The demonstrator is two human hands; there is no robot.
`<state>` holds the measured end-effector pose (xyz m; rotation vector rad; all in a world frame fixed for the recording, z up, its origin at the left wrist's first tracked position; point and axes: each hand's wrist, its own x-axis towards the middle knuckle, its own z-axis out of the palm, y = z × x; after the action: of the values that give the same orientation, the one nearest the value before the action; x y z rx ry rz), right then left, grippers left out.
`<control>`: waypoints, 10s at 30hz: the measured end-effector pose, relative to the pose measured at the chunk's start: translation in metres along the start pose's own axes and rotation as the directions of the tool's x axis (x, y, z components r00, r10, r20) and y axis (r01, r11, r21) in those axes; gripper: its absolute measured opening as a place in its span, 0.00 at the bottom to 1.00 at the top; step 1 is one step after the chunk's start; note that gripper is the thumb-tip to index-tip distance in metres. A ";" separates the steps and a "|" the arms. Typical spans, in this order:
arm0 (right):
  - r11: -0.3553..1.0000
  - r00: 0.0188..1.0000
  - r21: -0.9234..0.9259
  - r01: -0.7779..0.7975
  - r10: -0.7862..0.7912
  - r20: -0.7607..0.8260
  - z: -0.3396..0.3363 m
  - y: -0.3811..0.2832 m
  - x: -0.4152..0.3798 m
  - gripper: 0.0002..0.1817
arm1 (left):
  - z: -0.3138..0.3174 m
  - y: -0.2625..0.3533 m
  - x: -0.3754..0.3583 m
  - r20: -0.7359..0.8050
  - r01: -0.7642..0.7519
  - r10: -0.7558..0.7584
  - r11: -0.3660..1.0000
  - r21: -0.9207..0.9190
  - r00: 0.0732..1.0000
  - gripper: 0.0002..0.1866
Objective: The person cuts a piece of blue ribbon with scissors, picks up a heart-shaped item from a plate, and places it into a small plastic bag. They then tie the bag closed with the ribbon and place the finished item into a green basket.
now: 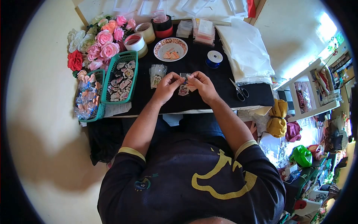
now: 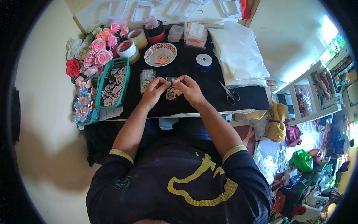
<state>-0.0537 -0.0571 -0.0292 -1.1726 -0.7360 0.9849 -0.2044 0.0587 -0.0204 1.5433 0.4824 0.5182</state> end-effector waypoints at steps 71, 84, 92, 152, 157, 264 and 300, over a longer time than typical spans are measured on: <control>0.989 0.999 -0.144 0.023 -0.029 -0.038 0.004 -0.003 -0.003 0.10 | -0.334 0.084 -0.083 -0.456 0.283 0.381 0.428 0.858 0.805 0.17; 0.935 0.960 -0.286 0.209 -0.251 -0.121 -0.041 -0.056 -0.059 0.08 | -0.092 0.119 -0.024 -0.052 -0.071 0.186 0.596 0.800 0.981 0.15; 0.220 0.840 -0.975 -0.044 -0.521 -0.155 -0.128 -0.061 -0.119 0.10 | 0.054 0.079 0.042 0.311 -0.256 0.023 0.627 0.736 0.950 0.17; 0.914 0.915 -0.145 -0.378 0.393 0.088 0.001 -0.030 -0.052 0.21 | -0.001 -0.004 -0.003 -0.118 -0.075 0.081 0.996 0.047 0.990 0.15; 0.902 0.910 -0.223 -0.369 0.400 0.111 0.002 -0.035 -0.052 0.22 | -0.004 -0.011 -0.005 -0.114 -0.077 0.085 0.994 0.071 0.990 0.17; 0.892 0.984 -0.442 -0.097 0.151 0.090 0.007 -0.019 0.025 0.13 | 0.010 -0.009 -0.015 -0.161 -0.253 0.344 0.873 0.416 0.925 0.22; 0.842 0.946 0.435 -0.318 0.251 0.205 -0.025 -0.020 0.029 0.09 | -0.091 0.064 0.169 -0.024 0.272 -0.330 0.733 0.624 0.944 0.16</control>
<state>-0.0155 -0.0424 -0.0168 -0.8044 -0.3994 1.4179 -0.1230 0.2296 0.0509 2.0555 0.8819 0.0150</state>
